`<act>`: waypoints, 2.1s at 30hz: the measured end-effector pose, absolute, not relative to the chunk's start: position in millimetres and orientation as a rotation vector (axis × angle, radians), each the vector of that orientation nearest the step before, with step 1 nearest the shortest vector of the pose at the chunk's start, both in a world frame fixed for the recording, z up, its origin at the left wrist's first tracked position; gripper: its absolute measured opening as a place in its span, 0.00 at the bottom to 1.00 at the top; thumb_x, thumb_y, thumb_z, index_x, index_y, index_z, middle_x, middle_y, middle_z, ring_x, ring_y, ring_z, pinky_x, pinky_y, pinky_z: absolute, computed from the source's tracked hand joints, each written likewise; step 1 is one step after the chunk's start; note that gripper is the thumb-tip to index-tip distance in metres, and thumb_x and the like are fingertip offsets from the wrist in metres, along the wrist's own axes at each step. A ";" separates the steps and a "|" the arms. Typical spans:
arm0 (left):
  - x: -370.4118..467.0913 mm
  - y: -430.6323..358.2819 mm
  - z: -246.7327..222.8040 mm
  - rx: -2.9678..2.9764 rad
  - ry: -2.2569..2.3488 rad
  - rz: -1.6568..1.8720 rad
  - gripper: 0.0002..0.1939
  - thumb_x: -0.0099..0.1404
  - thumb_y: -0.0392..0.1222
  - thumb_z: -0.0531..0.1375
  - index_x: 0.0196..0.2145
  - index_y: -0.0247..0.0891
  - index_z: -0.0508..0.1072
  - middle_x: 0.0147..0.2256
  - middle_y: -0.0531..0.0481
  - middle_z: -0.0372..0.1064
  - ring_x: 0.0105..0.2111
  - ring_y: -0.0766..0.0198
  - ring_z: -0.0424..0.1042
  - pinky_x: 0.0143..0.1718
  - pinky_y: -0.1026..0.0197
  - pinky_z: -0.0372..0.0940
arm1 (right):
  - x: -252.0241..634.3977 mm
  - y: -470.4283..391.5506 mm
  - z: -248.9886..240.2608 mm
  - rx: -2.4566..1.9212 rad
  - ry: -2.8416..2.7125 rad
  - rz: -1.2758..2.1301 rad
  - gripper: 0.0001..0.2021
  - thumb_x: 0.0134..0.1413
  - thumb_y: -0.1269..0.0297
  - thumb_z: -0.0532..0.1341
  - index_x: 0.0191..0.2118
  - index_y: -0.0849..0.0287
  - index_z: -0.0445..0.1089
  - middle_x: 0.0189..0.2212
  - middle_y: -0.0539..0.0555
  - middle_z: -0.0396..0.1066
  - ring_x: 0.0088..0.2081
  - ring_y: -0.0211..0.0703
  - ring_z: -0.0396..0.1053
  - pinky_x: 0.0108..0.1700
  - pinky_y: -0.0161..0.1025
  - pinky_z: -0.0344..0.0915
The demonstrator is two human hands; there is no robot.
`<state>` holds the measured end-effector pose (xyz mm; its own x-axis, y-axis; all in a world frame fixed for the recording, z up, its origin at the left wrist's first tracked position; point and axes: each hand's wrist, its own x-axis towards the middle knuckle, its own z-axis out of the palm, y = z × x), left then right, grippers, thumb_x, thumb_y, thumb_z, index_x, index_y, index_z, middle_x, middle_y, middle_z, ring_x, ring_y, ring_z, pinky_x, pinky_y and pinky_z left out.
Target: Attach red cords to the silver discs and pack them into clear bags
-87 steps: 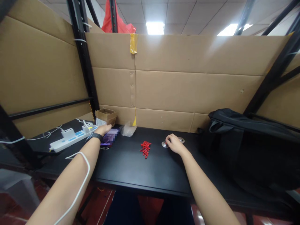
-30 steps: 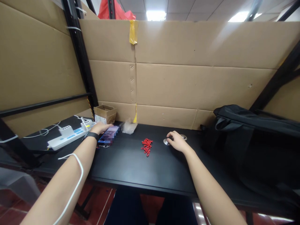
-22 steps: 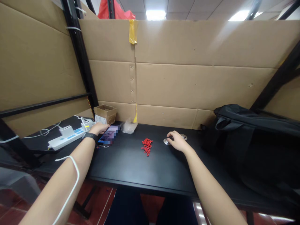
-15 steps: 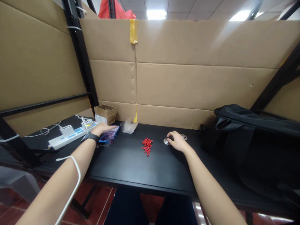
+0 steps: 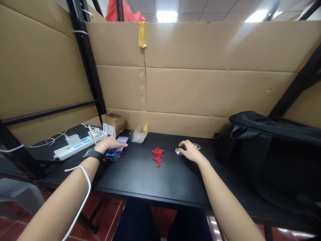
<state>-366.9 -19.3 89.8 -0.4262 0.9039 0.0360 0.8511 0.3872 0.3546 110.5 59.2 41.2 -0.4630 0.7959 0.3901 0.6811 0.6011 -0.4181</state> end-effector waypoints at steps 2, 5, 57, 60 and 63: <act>-363.8 -20.6 100.8 1.625 2.568 0.442 0.34 0.50 0.72 0.58 0.30 0.34 0.75 0.38 0.31 0.76 0.40 0.40 0.75 0.39 0.51 0.65 | 110.6 58.3 42.0 -1.162 -2.276 0.271 0.06 0.54 0.66 0.63 0.39 0.57 0.72 0.38 0.54 0.67 0.41 0.45 0.67 0.45 0.39 0.62; -360.4 -21.1 115.9 1.620 2.676 0.593 0.32 0.58 0.67 0.54 0.38 0.34 0.76 0.43 0.33 0.76 0.45 0.40 0.73 0.42 0.52 0.65 | 110.9 57.7 42.7 -1.163 -2.276 0.263 0.06 0.54 0.66 0.63 0.39 0.58 0.72 0.38 0.54 0.67 0.40 0.44 0.67 0.44 0.39 0.62; -108.1 18.2 101.4 2.747 1.702 0.426 0.19 0.66 0.47 0.57 0.53 0.41 0.68 0.49 0.42 0.70 0.47 0.54 0.73 0.47 0.55 0.68 | 178.2 92.1 40.1 -1.594 -2.236 0.113 0.16 0.53 0.71 0.62 0.47 0.50 0.75 0.47 0.56 0.74 0.48 0.49 0.71 0.50 0.41 0.64; -124.8 3.0 97.3 2.671 1.753 0.449 0.13 0.63 0.47 0.61 0.44 0.42 0.73 0.41 0.46 0.74 0.41 0.55 0.75 0.43 0.58 0.68 | 178.3 91.7 41.8 -1.578 -2.248 0.066 0.16 0.55 0.71 0.59 0.48 0.50 0.74 0.49 0.57 0.72 0.50 0.51 0.69 0.51 0.43 0.63; -133.7 -2.4 89.5 2.603 1.809 0.365 0.10 0.60 0.46 0.64 0.39 0.43 0.76 0.38 0.48 0.76 0.40 0.56 0.75 0.42 0.59 0.68 | 176.4 89.3 45.0 -1.519 -2.240 0.050 0.16 0.57 0.71 0.58 0.49 0.50 0.73 0.50 0.57 0.71 0.51 0.51 0.68 0.52 0.44 0.63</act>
